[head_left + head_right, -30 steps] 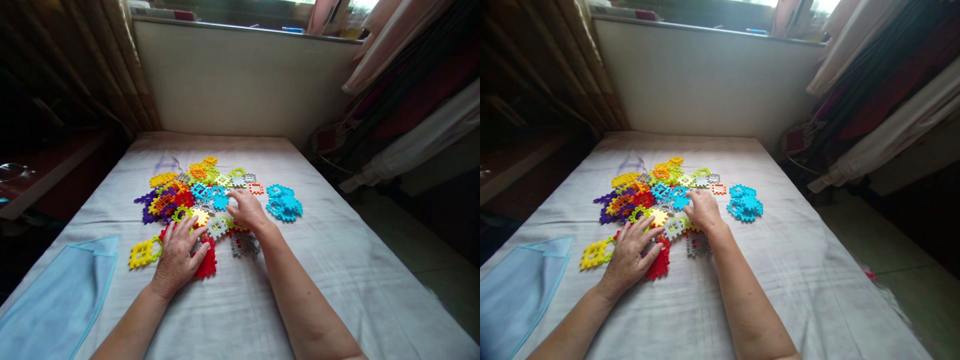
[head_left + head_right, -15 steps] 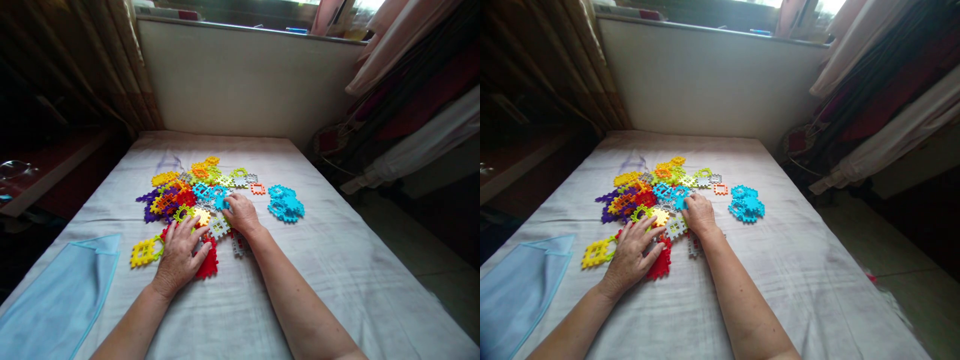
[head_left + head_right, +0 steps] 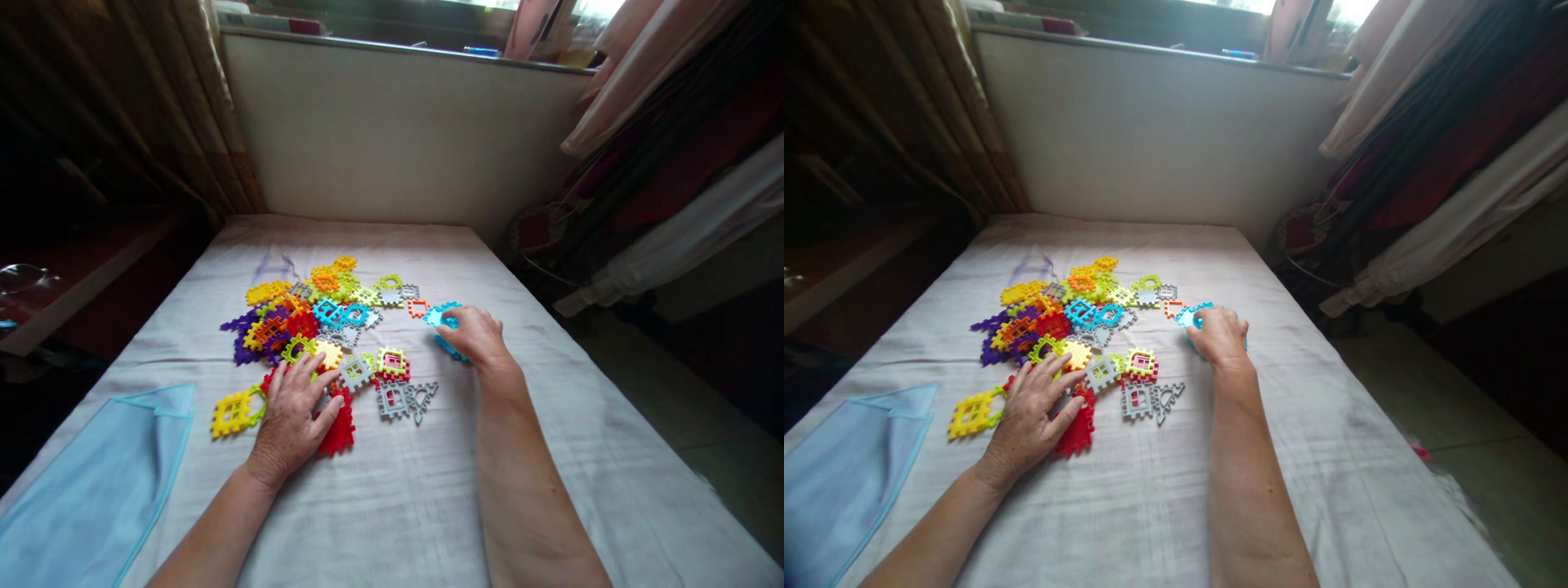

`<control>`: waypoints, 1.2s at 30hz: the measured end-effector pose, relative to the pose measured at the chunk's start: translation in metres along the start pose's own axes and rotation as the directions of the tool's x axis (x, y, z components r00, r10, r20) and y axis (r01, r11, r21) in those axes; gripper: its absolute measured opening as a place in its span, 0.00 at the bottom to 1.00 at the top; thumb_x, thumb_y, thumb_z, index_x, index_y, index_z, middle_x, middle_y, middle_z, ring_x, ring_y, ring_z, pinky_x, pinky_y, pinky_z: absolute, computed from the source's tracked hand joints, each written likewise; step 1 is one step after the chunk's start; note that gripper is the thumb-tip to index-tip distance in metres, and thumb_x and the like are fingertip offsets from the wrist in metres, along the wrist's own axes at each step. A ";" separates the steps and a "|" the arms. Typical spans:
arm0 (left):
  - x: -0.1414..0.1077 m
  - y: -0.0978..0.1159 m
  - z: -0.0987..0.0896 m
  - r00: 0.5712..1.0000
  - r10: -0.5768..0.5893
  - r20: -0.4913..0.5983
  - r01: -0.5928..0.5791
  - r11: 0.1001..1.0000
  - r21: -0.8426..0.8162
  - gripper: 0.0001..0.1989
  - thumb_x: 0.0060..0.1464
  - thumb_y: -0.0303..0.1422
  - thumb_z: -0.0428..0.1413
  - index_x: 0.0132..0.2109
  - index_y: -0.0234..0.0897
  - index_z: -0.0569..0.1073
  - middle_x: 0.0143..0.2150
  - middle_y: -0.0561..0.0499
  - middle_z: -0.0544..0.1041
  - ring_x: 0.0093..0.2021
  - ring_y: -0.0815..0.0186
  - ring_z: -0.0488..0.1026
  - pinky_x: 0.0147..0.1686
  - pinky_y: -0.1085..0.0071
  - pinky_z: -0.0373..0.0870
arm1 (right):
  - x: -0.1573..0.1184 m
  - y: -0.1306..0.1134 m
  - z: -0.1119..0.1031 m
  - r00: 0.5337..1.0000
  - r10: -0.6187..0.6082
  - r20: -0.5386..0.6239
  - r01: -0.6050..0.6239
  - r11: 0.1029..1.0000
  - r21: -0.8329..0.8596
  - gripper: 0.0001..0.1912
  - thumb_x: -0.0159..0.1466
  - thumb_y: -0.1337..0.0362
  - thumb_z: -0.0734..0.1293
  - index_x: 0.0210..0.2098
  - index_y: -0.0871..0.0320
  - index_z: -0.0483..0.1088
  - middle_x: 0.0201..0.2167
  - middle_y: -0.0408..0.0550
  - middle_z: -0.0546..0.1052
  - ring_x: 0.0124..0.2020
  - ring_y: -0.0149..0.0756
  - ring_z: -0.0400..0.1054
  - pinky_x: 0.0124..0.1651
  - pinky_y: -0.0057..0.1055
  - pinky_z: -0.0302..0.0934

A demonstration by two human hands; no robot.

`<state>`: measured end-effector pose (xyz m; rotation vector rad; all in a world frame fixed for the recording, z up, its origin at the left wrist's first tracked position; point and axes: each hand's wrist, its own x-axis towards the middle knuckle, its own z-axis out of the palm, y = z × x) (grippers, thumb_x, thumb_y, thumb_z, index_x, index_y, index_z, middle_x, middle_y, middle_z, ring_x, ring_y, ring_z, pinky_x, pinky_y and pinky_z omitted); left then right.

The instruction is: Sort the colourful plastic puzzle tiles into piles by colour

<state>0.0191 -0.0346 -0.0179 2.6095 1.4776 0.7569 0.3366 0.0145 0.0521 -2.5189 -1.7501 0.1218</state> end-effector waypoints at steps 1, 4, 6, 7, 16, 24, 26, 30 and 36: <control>0.000 0.000 0.000 1.000 -0.001 -0.001 0.001 1.000 -0.001 0.17 0.62 0.41 0.50 0.55 0.47 0.74 0.65 0.45 0.69 0.66 0.51 0.63 0.66 0.43 0.51 | 0.000 0.001 0.001 1.000 0.004 0.013 -0.004 1.000 -0.004 0.18 0.60 0.58 0.65 0.47 0.49 0.79 0.48 0.52 0.79 0.51 0.49 0.70 0.50 0.41 0.61; 0.000 0.000 0.000 1.000 0.000 -0.003 0.000 1.000 -0.001 0.17 0.62 0.41 0.50 0.55 0.47 0.74 0.65 0.45 0.69 0.66 0.51 0.63 0.66 0.43 0.52 | 0.002 0.002 0.003 0.999 0.010 0.044 -0.009 1.000 -0.010 0.17 0.59 0.59 0.65 0.45 0.48 0.80 0.48 0.51 0.79 0.51 0.49 0.70 0.50 0.41 0.61; 0.000 0.000 0.000 1.000 -0.001 -0.003 0.001 1.000 0.000 0.17 0.62 0.42 0.51 0.55 0.47 0.74 0.65 0.45 0.69 0.66 0.51 0.63 0.66 0.43 0.52 | 0.002 0.001 0.004 0.998 0.015 0.059 -0.014 1.000 -0.013 0.16 0.59 0.60 0.66 0.44 0.48 0.80 0.49 0.51 0.79 0.52 0.50 0.69 0.51 0.42 0.61; 0.000 0.000 0.000 1.000 0.000 -0.004 0.000 1.000 0.001 0.17 0.62 0.42 0.50 0.55 0.47 0.74 0.64 0.45 0.70 0.66 0.51 0.63 0.65 0.43 0.52 | 0.002 0.001 0.004 0.998 0.020 0.067 -0.019 1.000 -0.015 0.16 0.59 0.60 0.66 0.44 0.48 0.80 0.49 0.51 0.79 0.53 0.50 0.69 0.51 0.42 0.61; -0.001 -0.001 0.001 1.000 0.011 -0.011 -0.011 1.000 -0.005 0.17 0.62 0.41 0.50 0.55 0.46 0.74 0.65 0.45 0.69 0.66 0.52 0.63 0.66 0.44 0.52 | -0.006 -0.020 -0.001 0.998 -0.070 -0.010 0.070 0.995 0.075 0.18 0.63 0.59 0.64 0.50 0.52 0.78 0.55 0.53 0.76 0.56 0.52 0.67 0.56 0.46 0.59; 0.000 0.001 -0.001 1.000 0.008 0.003 -0.008 1.000 -0.002 0.17 0.62 0.41 0.51 0.56 0.46 0.74 0.66 0.45 0.68 0.67 0.52 0.61 0.66 0.44 0.52 | -0.015 -0.105 0.020 0.892 -0.440 -0.101 0.451 0.871 0.196 0.18 0.66 0.59 0.64 0.54 0.52 0.74 0.53 0.53 0.77 0.54 0.45 0.68 0.56 0.39 0.60; 0.000 0.001 -0.001 1.000 0.009 0.000 -0.009 1.000 0.004 0.18 0.63 0.41 0.50 0.56 0.46 0.74 0.66 0.45 0.68 0.67 0.52 0.61 0.66 0.44 0.52 | -0.012 -0.126 0.026 0.873 -0.477 -0.106 0.488 0.853 0.184 0.20 0.66 0.58 0.64 0.56 0.52 0.72 0.55 0.52 0.75 0.55 0.45 0.68 0.55 0.39 0.60; 0.000 0.001 0.000 1.000 0.012 -0.005 -0.012 1.000 0.015 0.17 0.63 0.41 0.50 0.55 0.44 0.74 0.65 0.45 0.69 0.66 0.52 0.62 0.66 0.44 0.52 | -0.004 -0.157 0.033 0.857 -0.509 -0.086 0.516 0.847 0.130 0.22 0.65 0.52 0.66 0.56 0.52 0.71 0.54 0.52 0.75 0.55 0.44 0.68 0.54 0.37 0.61; 0.000 0.000 0.001 1.000 0.019 -0.013 -0.019 1.000 0.019 0.17 0.63 0.41 0.50 0.55 0.44 0.74 0.65 0.45 0.69 0.66 0.52 0.63 0.66 0.44 0.52 | -0.001 -0.169 0.035 0.873 -0.485 -0.048 0.488 0.870 0.071 0.16 0.66 0.54 0.64 0.49 0.54 0.74 0.49 0.52 0.77 0.51 0.43 0.69 0.51 0.35 0.61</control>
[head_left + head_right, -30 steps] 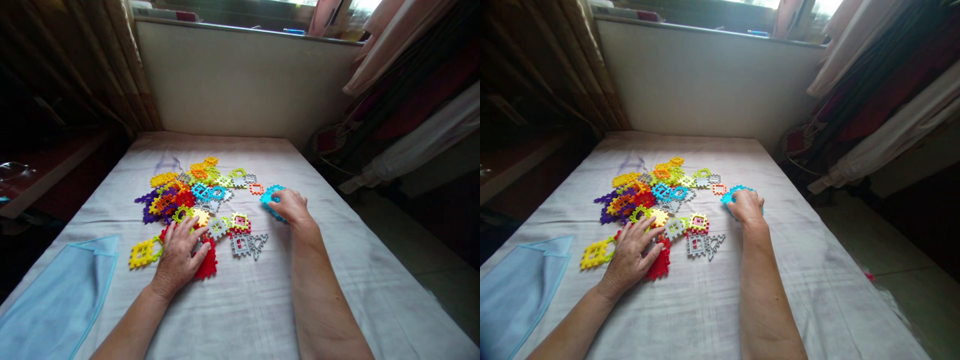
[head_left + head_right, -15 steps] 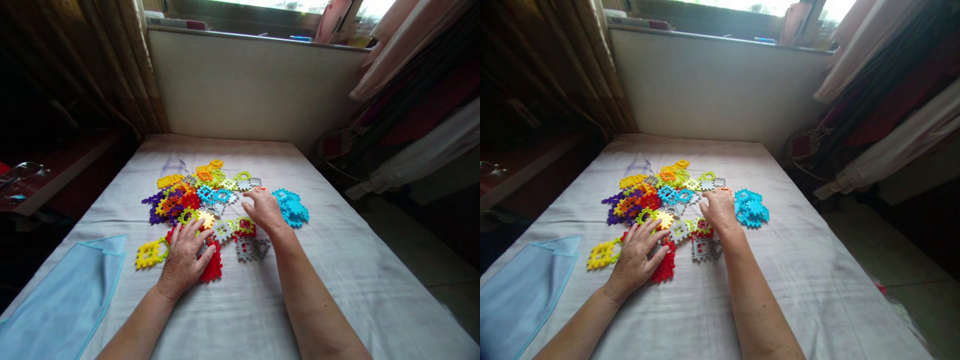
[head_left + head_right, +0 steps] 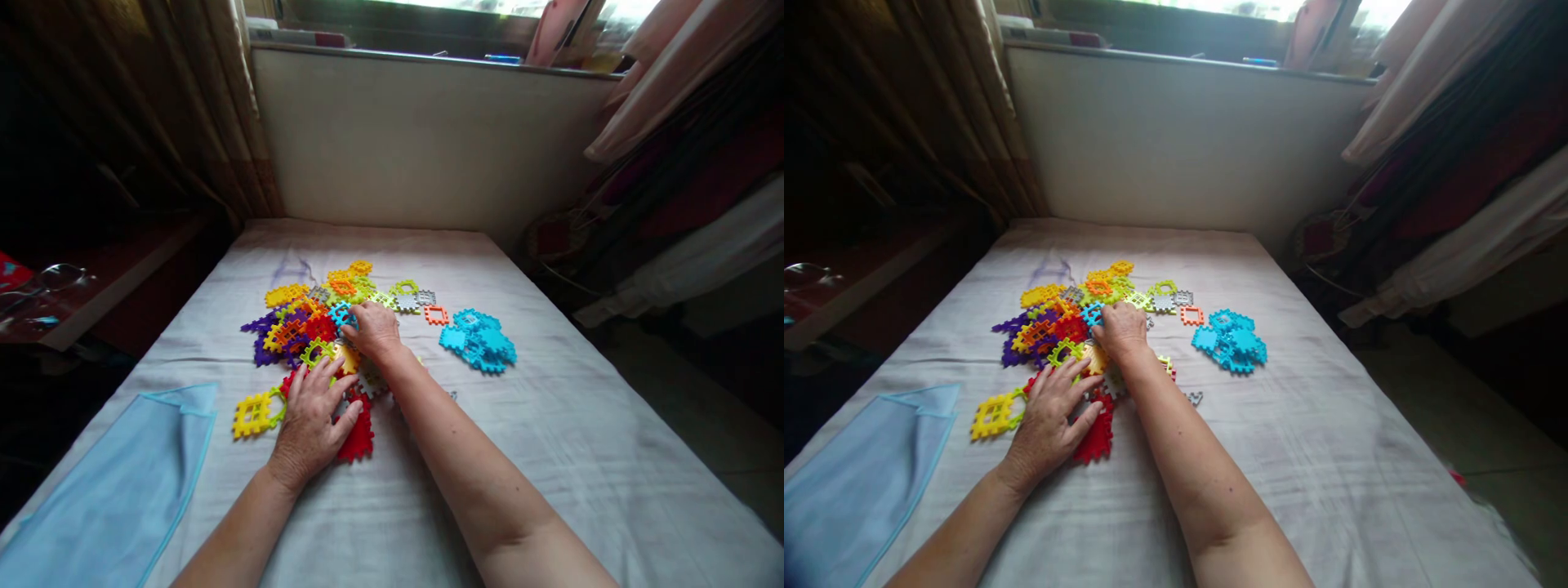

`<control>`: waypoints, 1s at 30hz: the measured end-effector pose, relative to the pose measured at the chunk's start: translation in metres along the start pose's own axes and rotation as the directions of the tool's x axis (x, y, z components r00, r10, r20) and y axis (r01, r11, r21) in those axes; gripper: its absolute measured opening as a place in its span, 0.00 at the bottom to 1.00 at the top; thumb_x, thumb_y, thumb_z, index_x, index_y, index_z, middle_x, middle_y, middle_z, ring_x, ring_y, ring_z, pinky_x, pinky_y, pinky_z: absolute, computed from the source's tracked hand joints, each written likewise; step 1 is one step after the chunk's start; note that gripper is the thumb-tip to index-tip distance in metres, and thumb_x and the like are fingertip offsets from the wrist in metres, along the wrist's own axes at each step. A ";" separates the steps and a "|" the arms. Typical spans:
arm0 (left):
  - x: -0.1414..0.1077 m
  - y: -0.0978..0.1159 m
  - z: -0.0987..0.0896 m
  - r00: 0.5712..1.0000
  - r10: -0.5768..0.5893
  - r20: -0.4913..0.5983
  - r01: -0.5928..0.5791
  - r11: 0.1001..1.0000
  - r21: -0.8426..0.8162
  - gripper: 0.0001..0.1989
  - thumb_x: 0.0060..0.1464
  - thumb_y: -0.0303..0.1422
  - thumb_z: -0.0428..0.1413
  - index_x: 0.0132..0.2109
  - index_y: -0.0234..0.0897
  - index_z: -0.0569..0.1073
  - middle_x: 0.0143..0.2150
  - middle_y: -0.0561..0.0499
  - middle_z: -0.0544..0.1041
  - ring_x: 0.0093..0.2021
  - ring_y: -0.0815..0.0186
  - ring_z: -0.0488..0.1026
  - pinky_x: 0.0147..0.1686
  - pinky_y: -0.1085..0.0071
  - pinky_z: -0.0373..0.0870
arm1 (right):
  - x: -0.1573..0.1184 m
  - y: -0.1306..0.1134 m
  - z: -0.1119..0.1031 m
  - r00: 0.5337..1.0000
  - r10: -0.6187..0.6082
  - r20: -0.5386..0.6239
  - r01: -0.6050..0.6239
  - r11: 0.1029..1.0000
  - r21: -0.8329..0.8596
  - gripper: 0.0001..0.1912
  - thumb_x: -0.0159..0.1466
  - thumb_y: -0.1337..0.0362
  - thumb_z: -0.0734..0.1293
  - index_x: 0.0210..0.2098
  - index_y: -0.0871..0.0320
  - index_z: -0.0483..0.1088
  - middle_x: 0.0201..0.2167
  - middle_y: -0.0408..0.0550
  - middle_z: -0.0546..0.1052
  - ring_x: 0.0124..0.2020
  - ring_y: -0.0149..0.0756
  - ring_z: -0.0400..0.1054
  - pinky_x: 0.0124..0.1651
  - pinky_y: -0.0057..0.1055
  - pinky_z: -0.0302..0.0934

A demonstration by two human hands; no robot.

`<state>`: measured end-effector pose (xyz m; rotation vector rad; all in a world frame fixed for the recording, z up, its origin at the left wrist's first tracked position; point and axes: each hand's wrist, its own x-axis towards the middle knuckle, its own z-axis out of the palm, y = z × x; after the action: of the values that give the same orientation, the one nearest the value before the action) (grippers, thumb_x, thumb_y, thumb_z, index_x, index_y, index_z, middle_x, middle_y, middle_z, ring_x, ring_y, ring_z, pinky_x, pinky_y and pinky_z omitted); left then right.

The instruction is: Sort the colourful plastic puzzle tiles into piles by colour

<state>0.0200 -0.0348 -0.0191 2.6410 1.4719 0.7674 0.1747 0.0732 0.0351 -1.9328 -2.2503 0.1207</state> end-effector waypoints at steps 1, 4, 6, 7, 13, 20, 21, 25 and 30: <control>0.000 0.000 0.000 1.000 0.001 -0.002 -0.001 1.000 0.000 0.17 0.63 0.41 0.50 0.55 0.44 0.74 0.65 0.45 0.69 0.66 0.52 0.63 0.66 0.44 0.53 | -0.001 0.001 0.000 1.000 0.000 -0.003 0.000 1.000 0.007 0.16 0.66 0.54 0.64 0.49 0.54 0.74 0.49 0.52 0.77 0.51 0.43 0.70 0.51 0.35 0.61; 0.000 0.001 -0.001 1.000 0.008 -0.011 -0.008 1.000 0.002 0.16 0.63 0.40 0.50 0.54 0.45 0.74 0.65 0.45 0.69 0.66 0.52 0.63 0.65 0.43 0.54 | -0.007 0.009 0.000 0.999 0.011 -0.047 -0.009 0.999 0.047 0.18 0.67 0.54 0.64 0.51 0.54 0.73 0.49 0.52 0.78 0.51 0.43 0.70 0.51 0.35 0.61; 0.001 0.001 -0.002 1.000 0.011 -0.017 -0.011 1.000 0.002 0.16 0.63 0.40 0.50 0.55 0.45 0.74 0.64 0.45 0.70 0.66 0.52 0.64 0.65 0.43 0.54 | -0.015 0.022 -0.003 0.994 0.044 -0.099 -0.037 0.997 0.066 0.19 0.66 0.53 0.64 0.53 0.54 0.73 0.50 0.52 0.78 0.51 0.43 0.70 0.52 0.35 0.61; 0.001 0.001 -0.002 1.000 0.012 -0.020 -0.012 1.000 0.002 0.16 0.63 0.40 0.50 0.55 0.46 0.74 0.64 0.46 0.70 0.66 0.52 0.64 0.65 0.43 0.54 | -0.021 0.031 -0.006 0.990 0.069 -0.122 -0.061 0.996 0.068 0.20 0.66 0.53 0.64 0.54 0.53 0.72 0.50 0.52 0.78 0.51 0.43 0.70 0.52 0.35 0.61; 0.000 -0.002 0.000 1.000 0.010 -0.007 -0.010 1.000 -0.014 0.17 0.63 0.41 0.50 0.55 0.46 0.73 0.65 0.46 0.69 0.66 0.52 0.63 0.65 0.42 0.54 | -0.067 0.115 -0.038 0.923 0.350 -0.157 -0.356 0.934 -0.008 0.24 0.64 0.54 0.64 0.57 0.54 0.71 0.52 0.52 0.78 0.51 0.45 0.71 0.52 0.36 0.62; -0.001 -0.003 0.001 1.000 0.012 -0.011 -0.012 1.000 -0.003 0.17 0.63 0.41 0.50 0.55 0.46 0.74 0.65 0.45 0.69 0.66 0.51 0.63 0.64 0.42 0.55 | -0.099 0.185 -0.048 0.809 0.583 -0.070 -0.587 0.808 -0.049 0.25 0.61 0.53 0.64 0.55 0.53 0.74 0.49 0.53 0.79 0.49 0.48 0.73 0.46 0.36 0.64; -0.001 -0.004 0.001 1.000 0.010 -0.011 -0.010 1.000 -0.003 0.17 0.63 0.41 0.50 0.55 0.46 0.74 0.65 0.45 0.69 0.65 0.51 0.64 0.65 0.42 0.54 | -0.100 0.187 -0.047 0.807 0.587 -0.063 -0.590 0.806 -0.050 0.25 0.61 0.53 0.64 0.55 0.53 0.74 0.49 0.53 0.80 0.49 0.48 0.73 0.46 0.36 0.64; -0.001 -0.005 0.003 1.000 0.000 -0.016 0.000 1.000 -0.007 0.18 0.62 0.41 0.50 0.56 0.46 0.74 0.64 0.45 0.70 0.65 0.52 0.64 0.66 0.43 0.53 | -0.100 0.184 -0.046 0.813 0.581 -0.034 -0.582 0.811 -0.057 0.25 0.60 0.54 0.65 0.56 0.52 0.74 0.50 0.53 0.79 0.50 0.49 0.73 0.47 0.37 0.65; -0.001 -0.004 0.002 1.000 0.005 -0.024 -0.005 1.000 -0.010 0.17 0.62 0.42 0.50 0.55 0.47 0.74 0.64 0.46 0.70 0.65 0.52 0.64 0.65 0.43 0.54 | -0.096 0.166 -0.053 0.844 0.528 -0.090 -0.535 0.841 -0.077 0.24 0.62 0.53 0.64 0.55 0.53 0.74 0.51 0.55 0.78 0.52 0.50 0.71 0.50 0.40 0.64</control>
<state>0.0175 -0.0329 -0.0227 2.6384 1.4641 0.8071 0.3595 0.0021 0.0506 -2.5274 -1.6416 0.0133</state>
